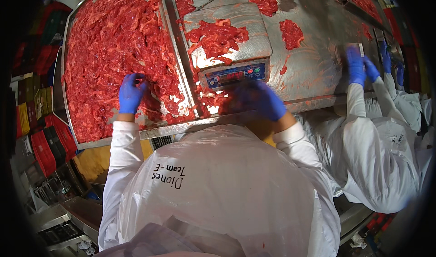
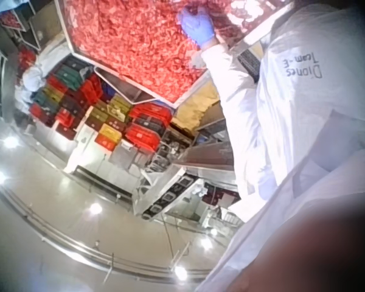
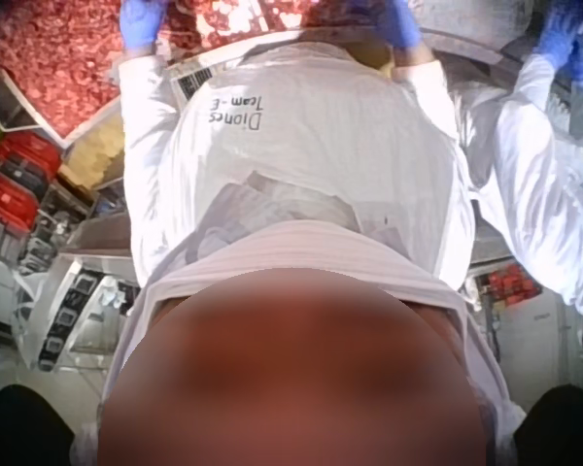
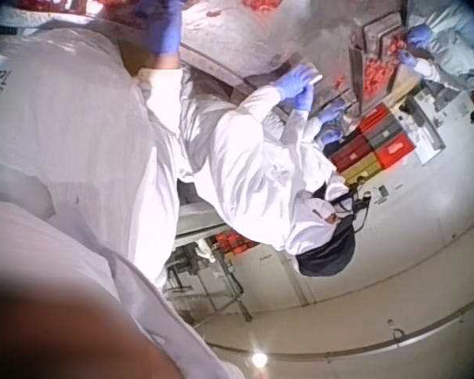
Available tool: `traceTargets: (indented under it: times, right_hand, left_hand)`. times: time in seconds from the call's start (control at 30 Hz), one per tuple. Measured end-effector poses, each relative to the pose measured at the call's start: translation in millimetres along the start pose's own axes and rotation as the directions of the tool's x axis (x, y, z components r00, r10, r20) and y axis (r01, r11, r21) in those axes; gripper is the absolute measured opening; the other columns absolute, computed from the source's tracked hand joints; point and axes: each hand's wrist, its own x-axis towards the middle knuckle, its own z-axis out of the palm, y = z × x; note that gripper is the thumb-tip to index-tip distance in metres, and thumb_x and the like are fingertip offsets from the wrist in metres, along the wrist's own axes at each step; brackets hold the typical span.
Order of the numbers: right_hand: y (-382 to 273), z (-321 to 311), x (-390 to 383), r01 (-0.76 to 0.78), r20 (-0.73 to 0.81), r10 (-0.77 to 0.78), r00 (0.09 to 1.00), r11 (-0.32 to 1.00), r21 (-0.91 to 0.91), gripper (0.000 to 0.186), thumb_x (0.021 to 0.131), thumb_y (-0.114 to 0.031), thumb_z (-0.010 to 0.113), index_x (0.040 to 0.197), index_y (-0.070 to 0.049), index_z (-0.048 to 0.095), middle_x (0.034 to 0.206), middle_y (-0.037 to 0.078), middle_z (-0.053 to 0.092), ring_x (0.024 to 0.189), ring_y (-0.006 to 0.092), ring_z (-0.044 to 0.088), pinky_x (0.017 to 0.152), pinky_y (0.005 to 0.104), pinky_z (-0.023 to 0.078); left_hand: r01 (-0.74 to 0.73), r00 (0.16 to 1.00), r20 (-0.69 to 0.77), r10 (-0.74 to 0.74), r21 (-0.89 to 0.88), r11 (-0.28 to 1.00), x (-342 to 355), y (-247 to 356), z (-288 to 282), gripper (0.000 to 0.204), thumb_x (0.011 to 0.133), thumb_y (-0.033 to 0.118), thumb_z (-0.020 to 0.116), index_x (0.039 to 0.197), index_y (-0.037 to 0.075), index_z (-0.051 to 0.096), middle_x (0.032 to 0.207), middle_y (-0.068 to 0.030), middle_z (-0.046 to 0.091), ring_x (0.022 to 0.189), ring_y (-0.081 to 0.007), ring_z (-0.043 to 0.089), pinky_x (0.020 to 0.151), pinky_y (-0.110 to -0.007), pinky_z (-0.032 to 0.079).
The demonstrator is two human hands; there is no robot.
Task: The person uses a knife to cut portions of raw red meat on a metal table. They repeatedly pick up pieces of meat, cut them into smaller chunks, and place them on a digital scale before moving them aside.
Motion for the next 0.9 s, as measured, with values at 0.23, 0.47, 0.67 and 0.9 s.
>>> traceTargets:
  times: [0.23, 0.47, 0.67, 0.9]
  right_hand:
    - [-68, 22, 28, -0.282, -0.136, 0.495, 0.858, 0.676, 0.681, 0.02, 0.099, -0.024, 0.071, 0.102, -0.004, 0.071, 0.09, 0.006, 0.072, 0.075, 0.0145, 0.066, 0.071, 0.0291, 0.055]
    - [-17, -3, 54, -0.191, -0.111, 0.268, 0.957, 0.871, 0.453, 0.027, 0.104, -0.028, 0.063, 0.116, -0.005, 0.068, 0.094, 0.002, 0.067, 0.077, 0.0164, 0.064, 0.074, 0.0338, 0.056]
    - [-11, 20, 25, -0.31, 0.075, 0.302, 0.95, 0.901, 0.303, 0.044, 0.106, -0.045, 0.058, 0.117, -0.004, 0.065, 0.093, 0.003, 0.066, 0.078, 0.0183, 0.066, 0.077, 0.0368, 0.056]
    - [-20, 40, 81, -0.289, 0.023, 0.311, 0.95, 0.852, 0.436, 0.032, 0.101, -0.038, 0.066, 0.11, -0.008, 0.062, 0.092, 0.003, 0.066, 0.079, 0.0183, 0.067, 0.076, 0.0355, 0.057]
  left_hand:
    - [-0.381, 0.923, -0.163, 0.348, -0.267, 0.885, 32, 138, 10, 0.035, 0.09, 0.028, 0.077, 0.114, 0.003, 0.072, 0.105, -0.015, 0.071, 0.092, -0.028, 0.071, 0.085, -0.038, 0.056]
    - [-0.251, 0.963, 0.063, 0.262, -0.146, 0.957, 31, 178, 35, 0.025, 0.088, 0.026, 0.073, 0.1, 0.005, 0.067, 0.088, -0.0162, 0.072, 0.082, -0.0334, 0.071, 0.074, -0.044, 0.054]
    - [-0.214, 0.965, 0.071, 0.251, -0.332, 0.919, 20, 167, 39, 0.017, 0.087, 0.017, 0.073, 0.096, 0.004, 0.067, 0.081, -0.0121, 0.069, 0.072, -0.0225, 0.067, 0.07, -0.035, 0.053]
    - [-0.062, 0.969, 0.184, 0.167, -0.469, 0.881, 7, 161, 44, 0.017, 0.086, 0.019, 0.073, 0.091, 0.004, 0.068, 0.078, -0.0137, 0.068, 0.07, -0.0269, 0.066, 0.068, -0.038, 0.053]
